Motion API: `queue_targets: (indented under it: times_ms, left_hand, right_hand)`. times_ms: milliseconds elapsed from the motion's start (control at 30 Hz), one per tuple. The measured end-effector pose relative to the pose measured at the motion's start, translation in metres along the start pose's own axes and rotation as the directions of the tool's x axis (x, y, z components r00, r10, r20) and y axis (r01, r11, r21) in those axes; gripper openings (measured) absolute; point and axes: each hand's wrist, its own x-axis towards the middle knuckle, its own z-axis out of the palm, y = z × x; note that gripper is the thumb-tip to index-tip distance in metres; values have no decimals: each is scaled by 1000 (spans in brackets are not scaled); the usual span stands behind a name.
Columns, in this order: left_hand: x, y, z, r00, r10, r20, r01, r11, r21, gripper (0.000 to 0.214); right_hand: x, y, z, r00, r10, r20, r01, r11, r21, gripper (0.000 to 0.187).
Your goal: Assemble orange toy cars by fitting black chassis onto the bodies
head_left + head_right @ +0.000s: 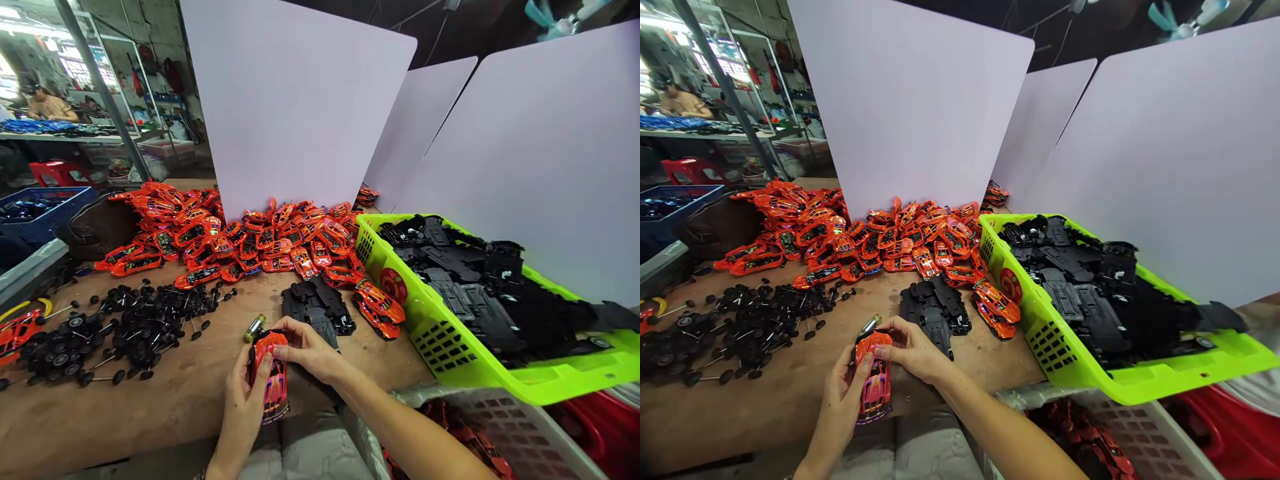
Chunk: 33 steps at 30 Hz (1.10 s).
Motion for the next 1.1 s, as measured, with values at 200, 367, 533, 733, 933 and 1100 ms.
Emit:
queue_targets:
  times_ms: [200,367,533,733,933,1100]
  left_hand:
    - [-1,-9,-4,994,-79,80,78,997,17,45]
    - [-10,-2,-33,994,12,113,-38,973,228,42]
    - [-16,6,-64,986,49,161,-124,858,498,30]
    - [-18,-14,-74,993,96,70,-118,852,510,31]
    - [-26,-27,-68,994,91,-53,-62,913,403,29]
    - [-27,-27,-62,994,74,-74,-44,938,345,28]
  right_hand:
    - [-12,17,5,982,-32,-185,40,998,40,37]
    - [-20,39,8,966,-6,-257,71,967,245,40]
    - [-21,28,16,974,-225,-34,199,913,-355,45]
    - [-8,37,24,981,-163,102,189,717,-671,21]
    - [-5,39,21,977,-148,151,211,695,-687,28]
    - [9,34,15,955,-81,284,246,749,-615,38]
